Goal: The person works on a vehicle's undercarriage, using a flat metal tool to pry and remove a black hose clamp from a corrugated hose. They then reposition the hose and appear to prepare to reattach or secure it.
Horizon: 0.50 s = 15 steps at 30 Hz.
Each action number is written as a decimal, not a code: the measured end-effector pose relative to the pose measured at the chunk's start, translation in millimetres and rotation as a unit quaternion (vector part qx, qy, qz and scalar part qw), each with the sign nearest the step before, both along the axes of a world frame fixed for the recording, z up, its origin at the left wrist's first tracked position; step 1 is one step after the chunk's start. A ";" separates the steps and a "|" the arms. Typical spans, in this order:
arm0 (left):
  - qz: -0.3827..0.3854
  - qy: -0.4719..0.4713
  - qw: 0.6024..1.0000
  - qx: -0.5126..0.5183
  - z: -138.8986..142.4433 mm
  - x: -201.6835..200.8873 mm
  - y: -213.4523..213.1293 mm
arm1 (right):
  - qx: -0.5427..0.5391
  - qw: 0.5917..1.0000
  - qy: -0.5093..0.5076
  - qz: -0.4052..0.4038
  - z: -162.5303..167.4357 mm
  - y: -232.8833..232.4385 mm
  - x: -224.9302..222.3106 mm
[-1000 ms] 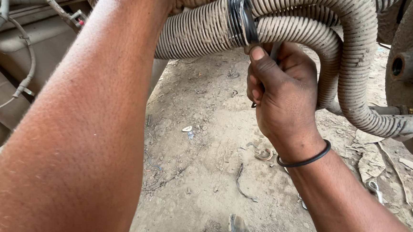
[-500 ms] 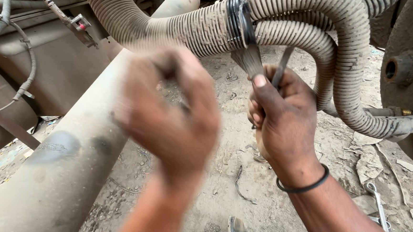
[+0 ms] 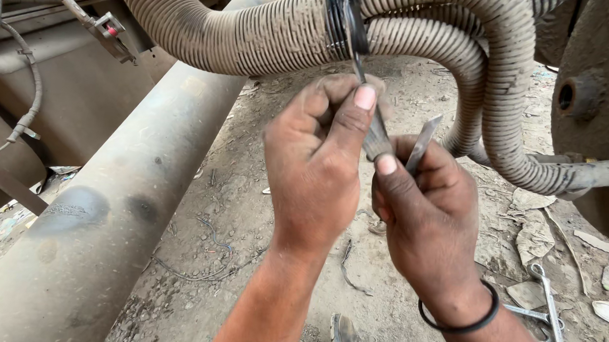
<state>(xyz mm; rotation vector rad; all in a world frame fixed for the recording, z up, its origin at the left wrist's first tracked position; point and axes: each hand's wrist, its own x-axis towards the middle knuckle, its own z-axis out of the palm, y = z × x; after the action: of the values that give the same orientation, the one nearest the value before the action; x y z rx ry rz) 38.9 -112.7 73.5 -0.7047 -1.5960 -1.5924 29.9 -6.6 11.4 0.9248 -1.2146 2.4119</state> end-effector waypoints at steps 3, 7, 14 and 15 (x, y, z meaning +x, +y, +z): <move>0.119 0.032 0.991 -0.057 4.3 12.2 3.5 | 0.014 1.000 -0.002 0.003 0.4 3.3 9.7; 0.117 0.058 0.989 -0.069 15.1 27.8 3.2 | 0.037 0.999 -0.007 0.003 5.7 3.6 22.8; 0.233 0.093 0.957 -0.147 52.8 42.8 -21.7 | -0.050 0.996 0.047 0.064 18.5 6.2 42.1; 0.273 0.127 0.936 -0.183 59.9 42.5 -27.6 | -0.041 0.997 0.034 0.055 18.3 6.9 41.7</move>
<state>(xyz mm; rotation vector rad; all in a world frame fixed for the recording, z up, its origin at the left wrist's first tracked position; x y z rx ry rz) 81.5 -140.3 133.5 -0.5585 -1.7153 -0.7815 71.6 0.3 29.6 1.0652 -1.0575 2.4717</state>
